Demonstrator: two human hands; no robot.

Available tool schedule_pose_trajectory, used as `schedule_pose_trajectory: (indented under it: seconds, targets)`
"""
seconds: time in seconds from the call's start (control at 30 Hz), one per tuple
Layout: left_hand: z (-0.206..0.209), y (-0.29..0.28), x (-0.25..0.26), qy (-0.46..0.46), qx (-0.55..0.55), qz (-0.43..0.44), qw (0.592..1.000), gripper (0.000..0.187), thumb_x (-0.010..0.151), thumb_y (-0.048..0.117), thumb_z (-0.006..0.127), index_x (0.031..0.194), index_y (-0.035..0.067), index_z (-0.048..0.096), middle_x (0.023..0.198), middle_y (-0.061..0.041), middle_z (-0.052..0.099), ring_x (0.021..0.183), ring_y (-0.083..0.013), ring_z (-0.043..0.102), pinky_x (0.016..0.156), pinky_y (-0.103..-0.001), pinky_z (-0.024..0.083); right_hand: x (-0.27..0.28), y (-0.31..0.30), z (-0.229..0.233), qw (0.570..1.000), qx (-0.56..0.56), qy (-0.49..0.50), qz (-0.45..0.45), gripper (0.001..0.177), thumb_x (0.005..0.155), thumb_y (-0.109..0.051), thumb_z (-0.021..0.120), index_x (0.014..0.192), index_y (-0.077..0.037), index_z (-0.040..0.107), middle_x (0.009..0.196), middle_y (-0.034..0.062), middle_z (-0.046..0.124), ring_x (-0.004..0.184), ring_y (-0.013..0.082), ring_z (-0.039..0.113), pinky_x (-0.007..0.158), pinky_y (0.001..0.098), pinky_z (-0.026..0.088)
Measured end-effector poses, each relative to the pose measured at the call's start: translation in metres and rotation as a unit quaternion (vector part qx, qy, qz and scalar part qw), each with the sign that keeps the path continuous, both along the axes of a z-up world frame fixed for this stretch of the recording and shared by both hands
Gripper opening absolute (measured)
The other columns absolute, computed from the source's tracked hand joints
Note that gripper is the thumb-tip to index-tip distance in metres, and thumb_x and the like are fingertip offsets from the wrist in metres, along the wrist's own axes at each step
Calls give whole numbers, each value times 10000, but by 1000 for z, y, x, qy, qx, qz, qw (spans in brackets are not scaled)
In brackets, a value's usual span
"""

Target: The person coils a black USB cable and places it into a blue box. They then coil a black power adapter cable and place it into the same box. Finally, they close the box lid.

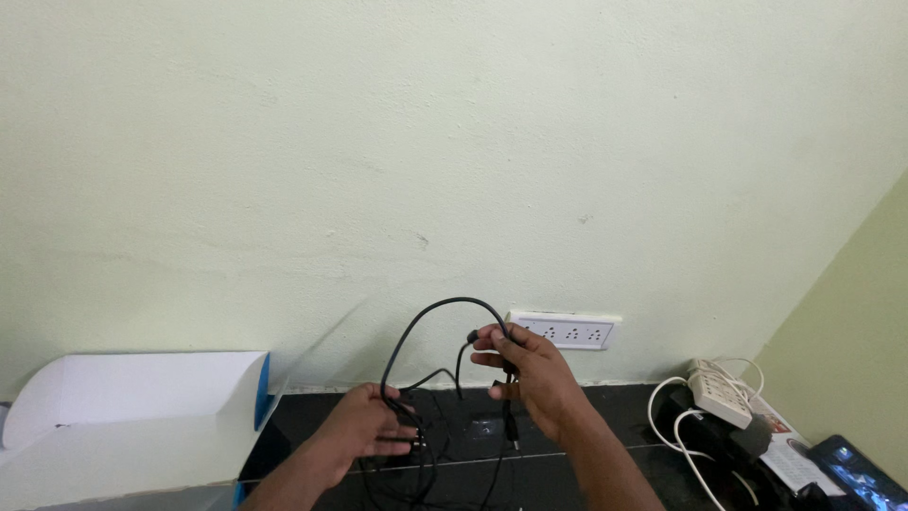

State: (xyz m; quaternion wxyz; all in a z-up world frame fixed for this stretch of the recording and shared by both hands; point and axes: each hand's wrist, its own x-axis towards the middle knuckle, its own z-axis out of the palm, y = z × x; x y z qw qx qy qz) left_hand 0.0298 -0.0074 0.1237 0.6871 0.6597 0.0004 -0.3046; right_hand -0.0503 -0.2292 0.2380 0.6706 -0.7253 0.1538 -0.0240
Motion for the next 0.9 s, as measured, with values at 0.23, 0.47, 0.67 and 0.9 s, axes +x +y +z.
schedule_pose_trajectory:
  seconds: [0.23, 0.47, 0.67, 0.9]
  targets:
    - [35, 9, 15, 15, -205, 58, 977, 134, 934, 8, 520, 1047, -16, 587, 1058, -192, 766, 945, -207, 763, 880, -313, 600, 19, -21, -51, 999, 21, -35, -24, 249, 1005, -185, 570, 1154, -13, 671, 1044, 125, 645, 991, 218, 660, 841, 383, 607]
    - [79, 2, 5, 9, -85, -91, 992, 263, 993, 225, 674, 1095, -15, 646, 867, -64, 666, 728, -124, 657, 677, -248, 567, 22, -8, -65, 981, -181, 50, -40, 378, 884, -237, 698, 1222, -69, 684, 1047, 135, 735, 982, 272, 711, 855, 386, 580]
    - [111, 5, 6, -91, 104, -75, 988, 272, 937, 73, 612, 1208, 68, 585, 809, -49, 614, 616, -111, 561, 532, -267, 473, 20, 2, -59, 909, -412, 13, -65, 497, 811, -290, 807, 1272, -197, 647, 1415, 135, 468, 1332, 365, 459, 1102, 470, 443]
    - [146, 5, -2, -157, 65, -32, 985, 282, 937, 129, 550, 1181, 50, 667, 762, 2, 533, 568, -67, 480, 503, -230, 404, 23, 13, -56, 870, -444, 201, -75, 484, 854, -272, 778, 1320, -237, 650, 1535, 47, 421, 1454, 415, 344, 1112, 702, 364]
